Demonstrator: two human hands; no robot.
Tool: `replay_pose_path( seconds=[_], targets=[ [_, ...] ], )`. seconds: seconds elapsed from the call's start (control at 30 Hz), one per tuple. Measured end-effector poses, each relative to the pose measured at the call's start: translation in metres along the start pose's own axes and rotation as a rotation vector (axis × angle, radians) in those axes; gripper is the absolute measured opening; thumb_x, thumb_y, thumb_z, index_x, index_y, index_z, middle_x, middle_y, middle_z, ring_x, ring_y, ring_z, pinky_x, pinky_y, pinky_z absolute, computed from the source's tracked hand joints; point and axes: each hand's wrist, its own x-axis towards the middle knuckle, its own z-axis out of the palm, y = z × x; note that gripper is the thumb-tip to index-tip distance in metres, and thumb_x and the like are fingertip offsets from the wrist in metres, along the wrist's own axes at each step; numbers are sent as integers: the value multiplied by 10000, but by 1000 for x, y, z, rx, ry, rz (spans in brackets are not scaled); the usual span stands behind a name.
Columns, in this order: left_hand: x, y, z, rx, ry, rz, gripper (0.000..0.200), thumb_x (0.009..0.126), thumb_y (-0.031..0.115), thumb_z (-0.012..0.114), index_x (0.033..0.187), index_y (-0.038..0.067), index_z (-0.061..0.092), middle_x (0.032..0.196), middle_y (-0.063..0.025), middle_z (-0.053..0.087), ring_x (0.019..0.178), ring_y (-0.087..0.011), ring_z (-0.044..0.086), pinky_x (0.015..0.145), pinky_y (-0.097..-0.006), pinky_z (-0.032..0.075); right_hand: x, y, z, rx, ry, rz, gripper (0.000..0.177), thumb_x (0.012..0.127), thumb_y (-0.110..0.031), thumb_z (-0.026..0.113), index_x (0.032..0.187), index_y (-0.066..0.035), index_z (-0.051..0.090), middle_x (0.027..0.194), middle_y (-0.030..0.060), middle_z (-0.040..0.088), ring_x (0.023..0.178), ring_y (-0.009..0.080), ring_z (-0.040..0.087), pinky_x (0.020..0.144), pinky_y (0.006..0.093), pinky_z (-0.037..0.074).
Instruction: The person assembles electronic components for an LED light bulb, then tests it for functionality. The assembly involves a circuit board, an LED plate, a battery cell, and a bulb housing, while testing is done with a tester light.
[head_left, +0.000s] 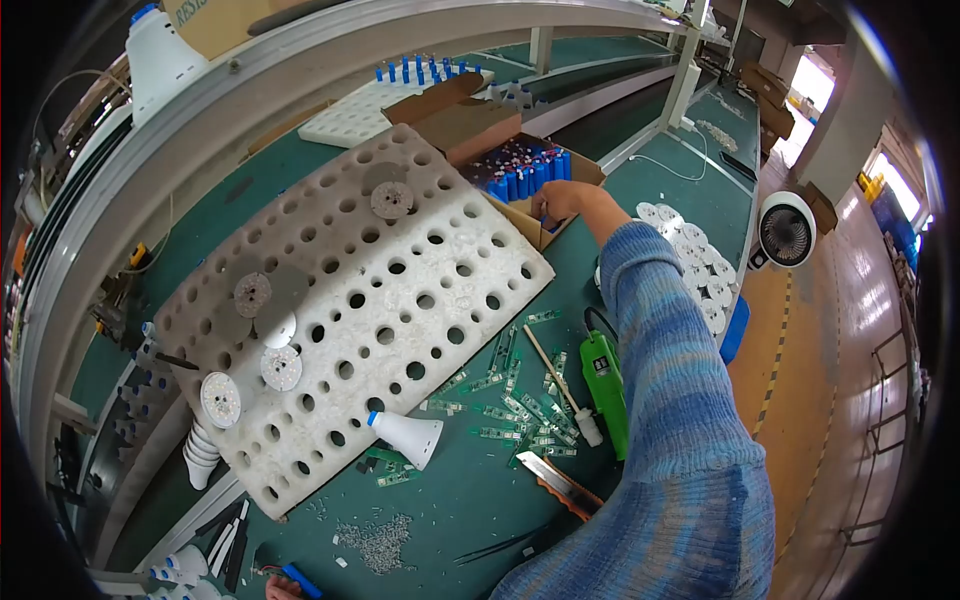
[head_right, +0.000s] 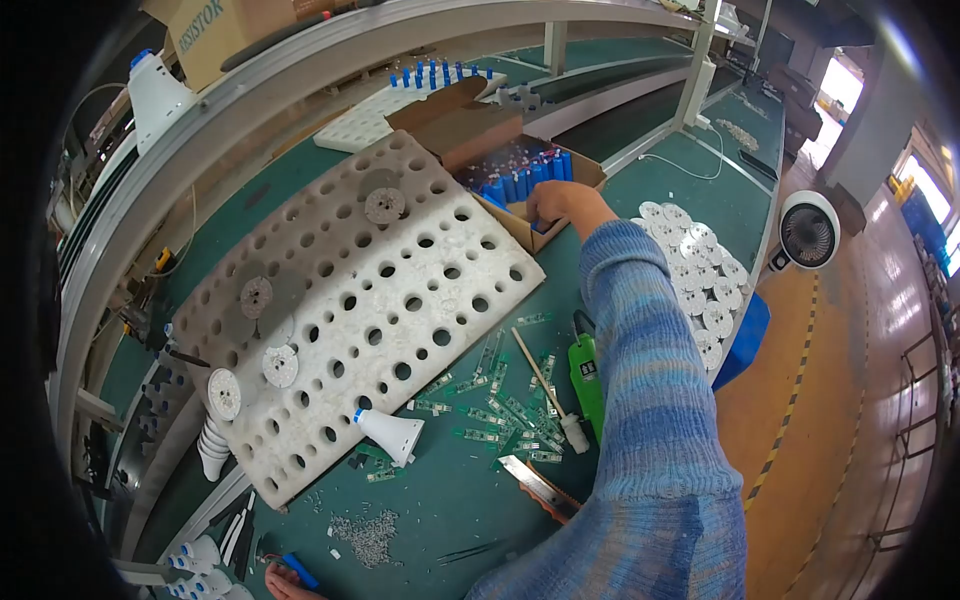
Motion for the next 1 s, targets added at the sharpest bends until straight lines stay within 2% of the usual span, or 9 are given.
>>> replay_pose_path(
  seconds=[0.17, 0.27, 0.5, 0.57, 0.6, 0.7, 0.8, 0.9, 1.0],
  targets=[
    [2, -13, -2, 35, -3, 65, 377, 968, 244, 385, 987, -60, 607, 900, -138, 604, 783, -234, 559, 697, -354, 463, 6, -5, -4, -95, -114, 36, 372, 711, -105, 707, 1076, -148, 655, 1089, 68, 641, 981, 265, 604, 787, 406, 490],
    [3, -19, -1, 16, 3, 74, 376, 967, 241, 384, 995, -63, 605, 897, -136, 601, 782, -233, 553, 699, -348, 456, 12, -5, -3, -155, -83, -21, 355, 656, -138, 760, 991, -99, 652, 948, 59, 670, 878, 255, 620, 759, 358, 494],
    [1, -10, -6, 69, -11, 24, 388, 967, 270, 389, 1033, -46, 605, 937, -146, 603, 817, -230, 554, 747, -373, 455, -18, -17, -14, -343, 284, -63, 319, 682, -142, 717, 992, -95, 656, 954, 107, 666, 916, 290, 625, 766, 380, 488],
    [5, -25, -6, -70, 33, -13, 316, 976, 254, 418, 1083, 1, 574, 926, -67, 570, 821, -153, 524, 742, -290, 426, -22, 3, -17, -269, 465, -159, 323, 709, -164, 707, 1022, -106, 656, 964, 112, 666, 939, 294, 622, 778, 385, 483],
    [8, -33, -6, -140, 54, -31, 285, 980, 246, 432, 1108, 25, 559, 920, -27, 554, 823, -115, 509, 739, -249, 411, -33, -1, -26, -183, 442, -189, 306, 778, -185, 679, 1059, -73, 636, 932, 80, 662, 913, 237, 625, 779, 344, 479],
    [11, -44, -6, -150, 69, -26, 298, 982, 250, 427, 1112, 19, 563, 962, -42, 571, 859, -128, 524, 758, -259, 419, -91, -42, -41, 453, 356, -241, 270, 845, -182, 630, 1073, -39, 604, 910, 34, 629, 889, 150, 592, 775, 288, 458],
    [9, -33, -2, -245, 81, -7, 267, 975, 202, 438, 1113, -2, 540, 976, -52, 556, 846, -126, 510, 763, -257, 421, -150, -92, -30, 840, 220, -429, 238, 885, -168, 580, 1079, -30, 578, 912, 5, 592, 869, 92, 536, 777, 247, 429],
    [-1, -8, -2, -299, 92, 1, 249, 970, 178, 443, 1105, -3, 547, 1009, -63, 564, 861, -125, 515, 780, -257, 427, -214, -142, -12, 816, 1, -599, 254, 906, -183, 559, 1120, -48, 581, 941, -2, 603, 873, 78, 522, 810, 246, 415],
    [-20, 27, -10, -312, -120, 60, 225, 958, 144, 453, 1068, 1, 588, 1002, -63, 581, 842, -112, 527, 752, -248, 438, -267, -189, 24, 788, -219, -754, 222, 909, -165, 533, 1091, -44, 572, 909, 5, 603, 848, 79, 528, 792, 253, 435]
  ],
)
